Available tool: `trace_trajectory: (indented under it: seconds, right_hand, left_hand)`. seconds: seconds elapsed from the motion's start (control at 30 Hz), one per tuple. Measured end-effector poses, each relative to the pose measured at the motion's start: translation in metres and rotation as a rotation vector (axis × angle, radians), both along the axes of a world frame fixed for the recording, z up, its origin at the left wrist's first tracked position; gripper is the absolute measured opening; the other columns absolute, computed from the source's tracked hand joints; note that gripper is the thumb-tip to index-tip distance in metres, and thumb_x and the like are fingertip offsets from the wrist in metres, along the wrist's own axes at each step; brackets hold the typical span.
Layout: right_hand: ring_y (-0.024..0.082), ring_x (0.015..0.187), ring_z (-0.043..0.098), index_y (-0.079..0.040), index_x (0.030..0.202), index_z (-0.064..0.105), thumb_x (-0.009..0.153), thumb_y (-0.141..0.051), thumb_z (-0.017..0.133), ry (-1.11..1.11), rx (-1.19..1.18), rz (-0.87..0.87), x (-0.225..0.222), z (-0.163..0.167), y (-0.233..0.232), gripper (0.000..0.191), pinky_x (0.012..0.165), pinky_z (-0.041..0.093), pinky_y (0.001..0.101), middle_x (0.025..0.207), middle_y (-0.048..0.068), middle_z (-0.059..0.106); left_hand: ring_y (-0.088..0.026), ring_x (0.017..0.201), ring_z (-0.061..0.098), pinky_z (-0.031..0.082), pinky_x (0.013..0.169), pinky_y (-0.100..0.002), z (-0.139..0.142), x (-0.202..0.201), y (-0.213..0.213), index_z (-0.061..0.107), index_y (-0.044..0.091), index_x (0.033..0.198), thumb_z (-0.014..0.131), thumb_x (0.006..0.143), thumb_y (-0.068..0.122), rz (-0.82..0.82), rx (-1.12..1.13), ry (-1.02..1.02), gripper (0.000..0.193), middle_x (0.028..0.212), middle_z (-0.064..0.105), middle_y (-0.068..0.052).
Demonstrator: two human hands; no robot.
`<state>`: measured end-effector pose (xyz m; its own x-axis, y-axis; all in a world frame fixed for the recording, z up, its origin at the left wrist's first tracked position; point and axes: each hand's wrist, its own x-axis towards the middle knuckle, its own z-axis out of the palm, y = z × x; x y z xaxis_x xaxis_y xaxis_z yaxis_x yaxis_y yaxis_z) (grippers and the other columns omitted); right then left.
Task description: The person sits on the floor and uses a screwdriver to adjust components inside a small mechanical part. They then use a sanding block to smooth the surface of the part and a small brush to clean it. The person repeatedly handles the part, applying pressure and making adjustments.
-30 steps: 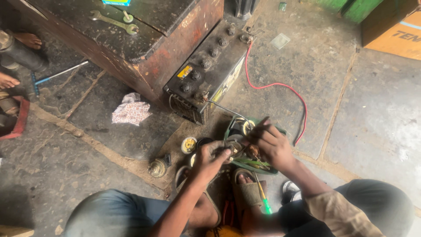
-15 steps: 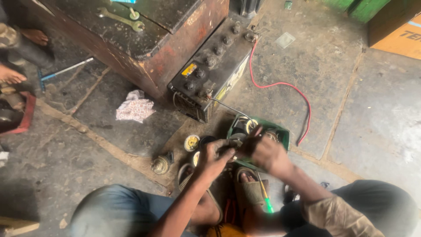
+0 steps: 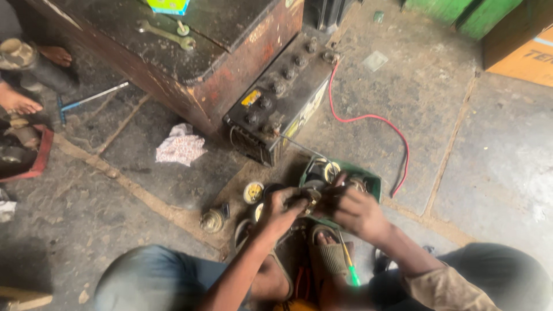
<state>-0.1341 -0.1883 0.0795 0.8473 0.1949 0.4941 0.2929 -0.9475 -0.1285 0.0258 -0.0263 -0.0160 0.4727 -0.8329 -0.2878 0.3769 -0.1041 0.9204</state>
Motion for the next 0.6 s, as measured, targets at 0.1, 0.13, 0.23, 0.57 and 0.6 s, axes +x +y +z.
trace_trajectory:
  seconds: [0.1,0.13,0.23,0.57,0.6]
  right_hand:
    - [0.028,0.1,0.066,-0.008,0.092,0.069,0.07,-0.009,0.071,0.04,0.148,-0.041,0.003,-0.025,-0.007,0.022,0.082,0.056,0.041,0.11,0.009,0.068]
    - [0.028,0.099,0.065,-0.009,0.09,0.067,0.07,-0.009,0.071,0.039,0.225,-0.079,0.003,-0.036,-0.015,0.02,0.085,0.057,0.0434,0.107,0.008,0.067]
    - [0.033,0.1,0.065,-0.01,0.097,0.073,0.073,-0.004,0.071,0.292,0.264,-0.438,-0.007,-0.077,-0.049,0.025,0.081,0.058,0.0447,0.101,0.01,0.067]
    - [0.025,0.088,0.072,-0.007,0.125,0.067,0.088,-0.026,0.084,1.878,0.485,-0.186,-0.066,-0.266,-0.02,0.044,0.07,0.063,0.0376,0.11,0.01,0.071]
    - [0.026,0.087,0.072,-0.009,0.127,0.065,0.085,-0.024,0.084,1.866,0.459,-0.188,-0.066,-0.268,-0.017,0.049,0.068,0.062,0.0385,0.11,0.011,0.071]
  left_hand:
    - [-0.011,0.081,0.071,0.059,0.071,-0.026,0.004,0.004,0.006,0.071,-0.002,0.115,0.072,0.092,0.01,-0.053,0.112,-0.147,0.026,0.098,0.077,-0.009]
    - [-0.011,0.079,0.071,0.058,0.07,-0.026,0.006,0.007,0.006,0.071,-0.001,0.115,0.073,0.091,0.011,-0.042,0.178,-0.204,0.027,0.097,0.077,-0.008]
    - [-0.013,0.076,0.071,0.063,0.073,-0.027,0.016,0.018,0.006,0.071,0.0,0.113,0.071,0.089,0.01,-0.027,0.05,-0.044,0.026,0.098,0.077,-0.008]
    - [-0.015,0.081,0.07,0.063,0.076,-0.027,0.07,0.059,0.027,0.069,0.001,0.109,0.073,0.09,0.015,0.225,0.012,0.086,0.024,0.097,0.072,-0.008]
    - [-0.014,0.082,0.069,0.062,0.077,-0.027,0.077,0.063,0.029,0.07,0.002,0.11,0.074,0.09,0.015,0.23,-0.013,0.11,0.024,0.098,0.071,-0.007]
